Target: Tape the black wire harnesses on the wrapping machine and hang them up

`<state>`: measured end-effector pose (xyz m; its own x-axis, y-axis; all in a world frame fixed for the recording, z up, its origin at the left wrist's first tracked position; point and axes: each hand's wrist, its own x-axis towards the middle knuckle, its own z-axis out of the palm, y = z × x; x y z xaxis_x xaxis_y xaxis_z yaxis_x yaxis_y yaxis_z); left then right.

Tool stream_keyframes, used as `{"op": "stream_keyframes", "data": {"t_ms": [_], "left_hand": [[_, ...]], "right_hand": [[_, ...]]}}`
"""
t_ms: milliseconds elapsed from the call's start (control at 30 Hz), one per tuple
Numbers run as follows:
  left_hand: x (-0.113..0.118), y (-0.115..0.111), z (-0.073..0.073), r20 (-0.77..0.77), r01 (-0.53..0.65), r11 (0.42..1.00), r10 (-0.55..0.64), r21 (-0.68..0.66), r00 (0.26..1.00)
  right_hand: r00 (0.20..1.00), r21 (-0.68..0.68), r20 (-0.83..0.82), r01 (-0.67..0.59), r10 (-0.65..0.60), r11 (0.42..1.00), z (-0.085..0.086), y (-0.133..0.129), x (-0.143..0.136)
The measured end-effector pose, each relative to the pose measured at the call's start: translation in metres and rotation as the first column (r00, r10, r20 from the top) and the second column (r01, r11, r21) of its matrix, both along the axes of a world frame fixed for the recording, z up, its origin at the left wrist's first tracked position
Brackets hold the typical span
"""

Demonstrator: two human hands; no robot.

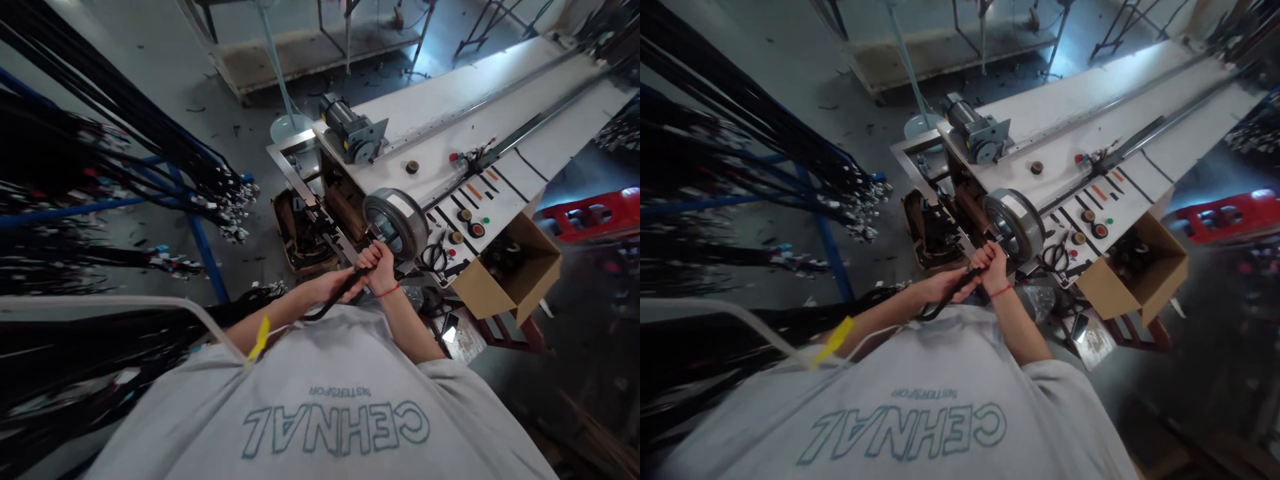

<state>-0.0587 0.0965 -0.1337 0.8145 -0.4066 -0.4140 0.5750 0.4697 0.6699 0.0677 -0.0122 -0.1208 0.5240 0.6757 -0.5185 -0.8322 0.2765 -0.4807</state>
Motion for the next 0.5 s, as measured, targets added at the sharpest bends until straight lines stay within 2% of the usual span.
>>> {"op": "stream_keyframes", "data": {"t_ms": [67, 100, 167, 233, 300, 333, 367, 433, 500], "left_hand": [[0.006, -0.007, 0.003, 0.028, -0.079, 0.996, 0.081, -0.043, 0.996], [0.005, -0.008, 0.004, 0.046, -0.053, 0.998, 0.055, -0.027, 0.997], [-0.008, -0.001, 0.005, 0.085, 0.081, 0.993, -0.088, 0.090, 0.992], [-0.025, 0.018, 0.004, 0.066, 0.269, 0.922, -0.297, 0.279, 0.952], [-0.036, 0.043, 0.003, -0.001, 0.402, 0.808, -0.446, 0.431, 0.895], [-0.037, 0.056, 0.002, -0.026, 0.434, 0.771, -0.478, 0.466, 0.878], [-0.034, 0.066, 0.000, -0.034, 0.429, 0.766, -0.472, 0.478, 0.881], [-0.018, 0.074, -0.002, -0.008, 0.325, 0.824, -0.363, 0.464, 0.932], [0.007, 0.061, -0.005, 0.020, 0.157, 0.902, -0.180, 0.402, 0.984]], "right_hand": [[0.997, -0.033, 0.047, -0.066, 0.067, 0.997, -0.002, -0.006, -0.009], [0.995, -0.051, 0.072, -0.070, 0.073, 0.996, -0.004, -0.010, -0.009], [0.989, -0.078, 0.138, -0.050, 0.061, 0.996, -0.009, -0.020, -0.005], [0.971, -0.090, 0.221, -0.075, 0.093, 0.993, -0.015, -0.030, 0.000], [0.915, -0.125, 0.314, -0.224, 0.252, 0.967, -0.022, -0.037, -0.002], [0.855, -0.161, 0.364, -0.332, 0.368, 0.929, -0.024, -0.039, -0.007], [0.769, -0.206, 0.410, -0.445, 0.490, 0.871, -0.025, -0.040, -0.014], [0.562, -0.291, 0.489, -0.616, 0.667, 0.732, -0.021, -0.039, -0.033], [0.395, -0.344, 0.528, -0.710, 0.752, 0.614, -0.010, -0.032, -0.051]]}}
